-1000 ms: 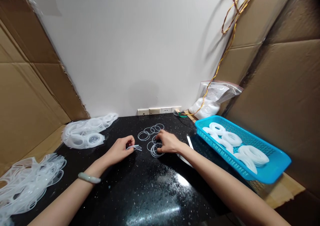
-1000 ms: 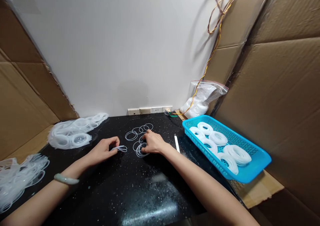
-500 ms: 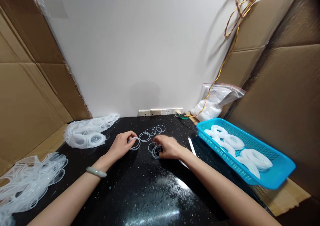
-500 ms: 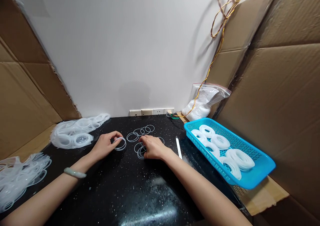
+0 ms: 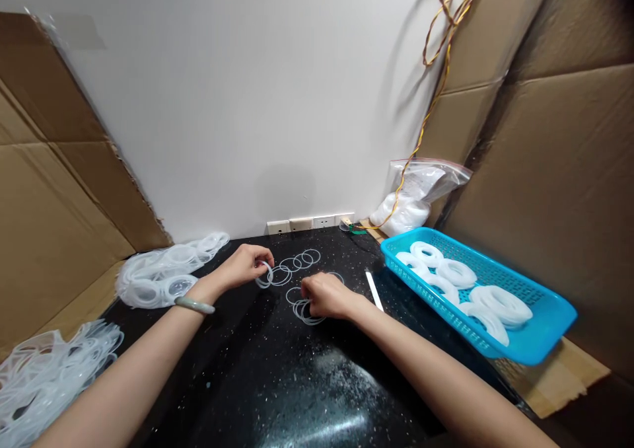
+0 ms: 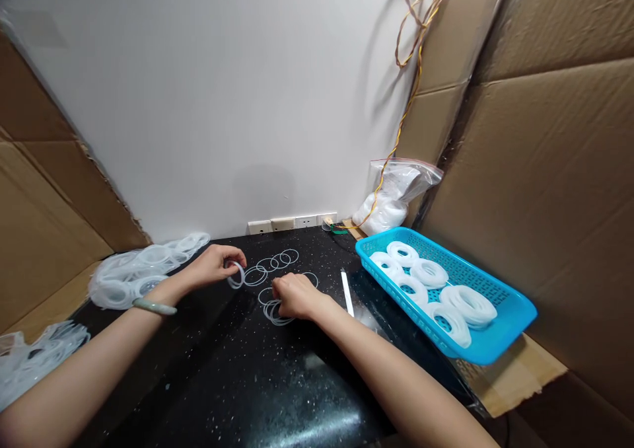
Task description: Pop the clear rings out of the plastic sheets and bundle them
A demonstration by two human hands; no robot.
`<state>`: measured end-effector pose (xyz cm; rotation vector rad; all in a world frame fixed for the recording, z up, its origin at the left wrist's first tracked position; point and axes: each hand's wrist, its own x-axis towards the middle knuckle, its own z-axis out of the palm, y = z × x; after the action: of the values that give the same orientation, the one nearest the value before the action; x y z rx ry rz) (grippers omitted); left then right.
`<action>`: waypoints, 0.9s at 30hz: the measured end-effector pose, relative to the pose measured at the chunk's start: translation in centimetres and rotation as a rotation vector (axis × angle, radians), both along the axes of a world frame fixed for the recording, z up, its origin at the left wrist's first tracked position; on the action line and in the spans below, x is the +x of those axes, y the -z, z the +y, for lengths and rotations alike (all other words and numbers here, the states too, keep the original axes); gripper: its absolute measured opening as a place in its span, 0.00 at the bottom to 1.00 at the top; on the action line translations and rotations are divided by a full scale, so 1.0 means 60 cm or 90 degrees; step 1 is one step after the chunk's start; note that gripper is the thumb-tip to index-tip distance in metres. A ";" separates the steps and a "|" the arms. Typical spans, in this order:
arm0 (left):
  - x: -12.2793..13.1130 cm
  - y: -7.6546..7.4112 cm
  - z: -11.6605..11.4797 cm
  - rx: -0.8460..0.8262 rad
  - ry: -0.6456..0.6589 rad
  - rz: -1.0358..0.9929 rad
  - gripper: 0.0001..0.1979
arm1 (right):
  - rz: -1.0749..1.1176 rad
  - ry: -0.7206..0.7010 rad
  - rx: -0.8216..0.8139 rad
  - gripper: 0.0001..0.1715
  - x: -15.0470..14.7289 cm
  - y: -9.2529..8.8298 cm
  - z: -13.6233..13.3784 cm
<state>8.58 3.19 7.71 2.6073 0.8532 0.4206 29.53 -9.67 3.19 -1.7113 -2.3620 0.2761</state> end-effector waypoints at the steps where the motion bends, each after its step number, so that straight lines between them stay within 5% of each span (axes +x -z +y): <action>1: 0.002 -0.003 0.001 -0.006 0.024 0.024 0.10 | 0.048 -0.008 -0.019 0.14 0.004 -0.003 -0.002; 6: 0.023 0.017 0.018 -0.013 0.056 0.089 0.18 | 0.309 -0.082 -0.073 0.11 0.026 -0.017 -0.007; 13: 0.081 0.037 0.052 -0.006 0.082 0.155 0.18 | 0.320 -0.022 -0.055 0.08 0.041 0.012 0.011; 19: 0.091 0.042 0.061 -0.028 0.087 0.144 0.06 | 0.258 0.063 0.170 0.04 0.039 0.029 0.016; 27: 0.049 -0.003 0.048 -0.112 0.133 0.064 0.05 | 0.343 0.060 0.154 0.03 0.030 0.034 0.015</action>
<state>11.53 6.04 7.90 2.5366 0.6099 0.1502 31.32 -8.79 1.15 -1.4115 -1.8379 0.3650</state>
